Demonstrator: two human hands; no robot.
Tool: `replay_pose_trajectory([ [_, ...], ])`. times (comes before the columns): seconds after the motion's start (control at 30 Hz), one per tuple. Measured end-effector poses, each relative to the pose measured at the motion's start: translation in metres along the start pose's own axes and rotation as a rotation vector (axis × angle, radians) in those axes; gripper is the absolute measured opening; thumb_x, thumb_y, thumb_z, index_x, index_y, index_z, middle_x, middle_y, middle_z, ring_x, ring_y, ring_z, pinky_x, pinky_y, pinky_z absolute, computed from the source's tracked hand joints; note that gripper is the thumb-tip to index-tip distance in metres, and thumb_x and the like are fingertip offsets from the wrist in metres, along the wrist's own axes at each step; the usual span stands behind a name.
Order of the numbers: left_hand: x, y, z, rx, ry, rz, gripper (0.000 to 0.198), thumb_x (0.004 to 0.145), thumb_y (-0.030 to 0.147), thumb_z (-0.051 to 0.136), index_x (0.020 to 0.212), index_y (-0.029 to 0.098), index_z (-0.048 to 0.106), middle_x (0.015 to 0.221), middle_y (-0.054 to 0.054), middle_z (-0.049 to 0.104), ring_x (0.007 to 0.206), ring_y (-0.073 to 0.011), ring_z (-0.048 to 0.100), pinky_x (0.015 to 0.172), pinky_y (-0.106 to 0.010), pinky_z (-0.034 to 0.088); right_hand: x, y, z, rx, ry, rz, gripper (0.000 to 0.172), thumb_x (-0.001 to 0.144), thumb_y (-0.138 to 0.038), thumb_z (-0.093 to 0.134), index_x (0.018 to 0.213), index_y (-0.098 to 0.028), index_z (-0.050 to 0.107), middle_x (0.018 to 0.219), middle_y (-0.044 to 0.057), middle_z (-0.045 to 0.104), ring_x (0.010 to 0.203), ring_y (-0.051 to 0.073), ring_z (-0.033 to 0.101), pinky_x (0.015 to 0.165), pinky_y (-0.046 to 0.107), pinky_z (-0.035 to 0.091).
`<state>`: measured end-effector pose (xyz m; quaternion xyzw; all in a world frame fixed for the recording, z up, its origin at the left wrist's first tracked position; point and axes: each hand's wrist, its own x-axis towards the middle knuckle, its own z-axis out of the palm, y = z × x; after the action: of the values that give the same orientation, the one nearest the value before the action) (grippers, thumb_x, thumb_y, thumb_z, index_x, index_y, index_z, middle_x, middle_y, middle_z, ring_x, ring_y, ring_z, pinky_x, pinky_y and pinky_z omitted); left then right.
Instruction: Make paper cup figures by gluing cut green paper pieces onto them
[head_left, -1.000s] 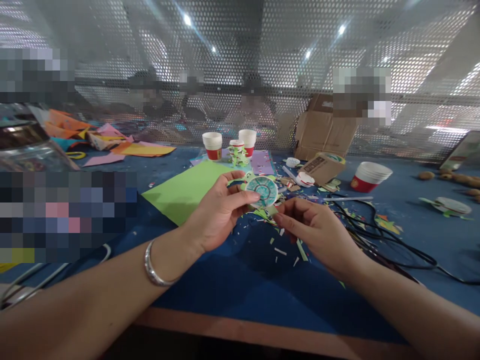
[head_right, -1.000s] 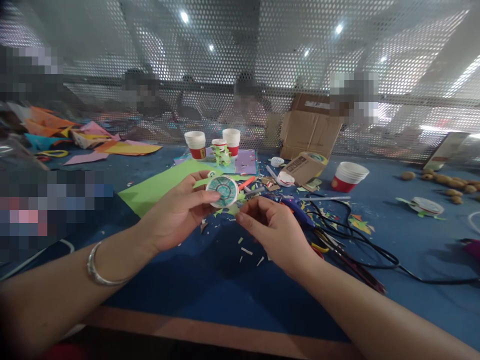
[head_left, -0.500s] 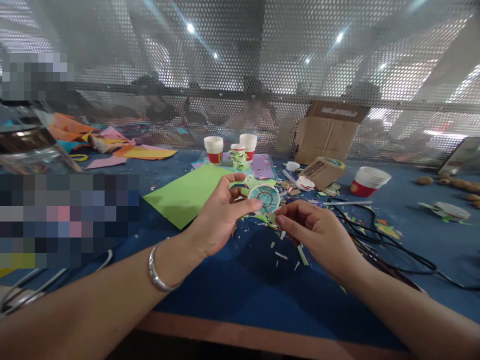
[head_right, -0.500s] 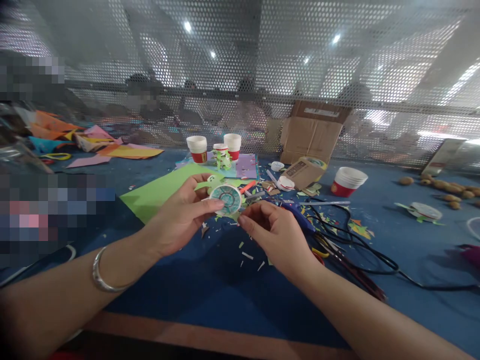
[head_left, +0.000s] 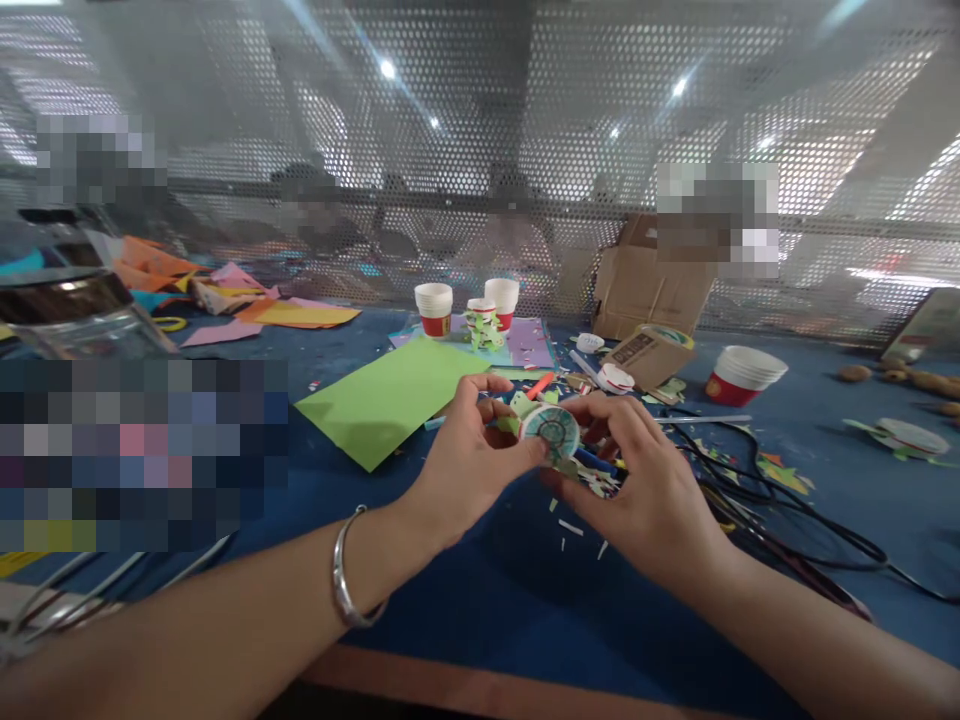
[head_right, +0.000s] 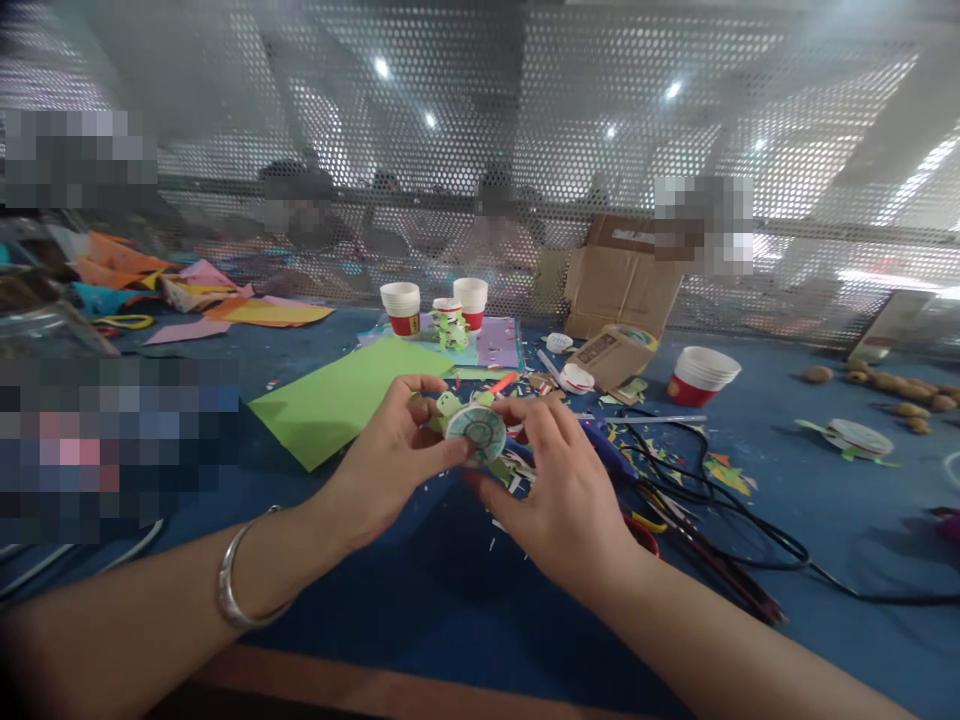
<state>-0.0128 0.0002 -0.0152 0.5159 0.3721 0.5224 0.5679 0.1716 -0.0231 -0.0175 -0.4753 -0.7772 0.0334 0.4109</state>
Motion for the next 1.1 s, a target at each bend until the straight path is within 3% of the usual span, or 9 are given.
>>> replay_pose_trajectory([
  [0.2,-0.002,0.000,-0.001,0.049,-0.022,-0.034,0.068,0.070,0.029,0.088,0.118,0.024,0.040,0.100,0.000,0.059,0.082,-0.0142,0.063,0.075,-0.031,0.051,0.005,0.002,0.000,-0.055,-0.063,-0.025,0.039,0.086,-0.033,0.073,0.121,-0.026,0.058,0.111,0.008,0.065,0.091,0.025,0.066,0.077,0.041,0.057],
  [0.27,-0.002,0.002,-0.002,0.079,0.021,-0.007,0.073,0.069,0.034,0.090,0.121,0.025,0.039,0.109,-0.003,0.055,0.093,-0.0169,0.063,0.084,-0.035,0.053,0.013,0.005,-0.006,-0.076,-0.094,-0.032,0.038,0.086,-0.034,0.072,0.121,-0.025,0.059,0.106,0.007,0.065,0.084,0.024,0.066,0.073,0.039,0.057],
  [0.4,-0.001,0.009,-0.006,0.195,0.225,0.167,0.067,0.080,0.044,0.083,0.127,0.026,0.039,0.124,-0.007,0.049,0.120,-0.0225,0.054,0.102,-0.040,0.047,0.052,0.023,-0.017,-0.122,-0.189,-0.050,0.043,0.085,-0.042,0.074,0.121,-0.023,0.062,0.098,0.006,0.065,0.077,0.022,0.065,0.071,0.038,0.056],
  [0.5,0.001,0.016,-0.008,0.217,0.275,0.175,0.057,0.085,0.042,0.076,0.126,0.026,0.041,0.124,-0.007,0.050,0.117,-0.0225,0.055,0.101,-0.041,0.046,0.097,0.043,-0.017,-0.190,-0.276,-0.070,0.049,0.082,-0.046,0.074,0.122,-0.020,0.063,0.103,0.009,0.068,0.083,0.024,0.067,0.076,0.040,0.055],
  [0.7,0.006,0.014,-0.012,0.205,0.210,0.106,0.058,0.086,0.044,0.075,0.128,0.024,0.041,0.118,-0.007,0.053,0.111,-0.0230,0.054,0.098,-0.042,0.045,0.186,0.074,0.006,-0.265,-0.382,-0.120,0.046,0.078,-0.040,0.075,0.118,-0.018,0.066,0.111,0.011,0.071,0.092,0.026,0.067,0.085,0.039,0.053],
  [0.93,0.003,0.004,-0.014,0.181,0.104,0.050,0.058,0.089,0.046,0.074,0.132,0.025,0.041,0.120,-0.009,0.055,0.112,-0.0247,0.053,0.085,-0.038,0.047,0.268,0.069,0.042,-0.323,-0.520,-0.170,0.051,0.077,-0.034,0.077,0.123,-0.015,0.067,0.117,0.014,0.072,0.090,0.024,0.068,0.080,0.033,0.052],
  [1.1,-0.001,0.001,-0.014,0.222,0.055,0.032,0.059,0.090,0.054,0.071,0.135,0.027,0.042,0.120,-0.009,0.054,0.114,-0.0257,0.052,0.082,-0.037,0.048,0.303,0.068,0.072,-0.359,-0.602,-0.187,0.052,0.074,-0.031,0.079,0.122,-0.015,0.069,0.119,0.014,0.073,0.102,0.028,0.068,0.086,0.034,0.050],
])
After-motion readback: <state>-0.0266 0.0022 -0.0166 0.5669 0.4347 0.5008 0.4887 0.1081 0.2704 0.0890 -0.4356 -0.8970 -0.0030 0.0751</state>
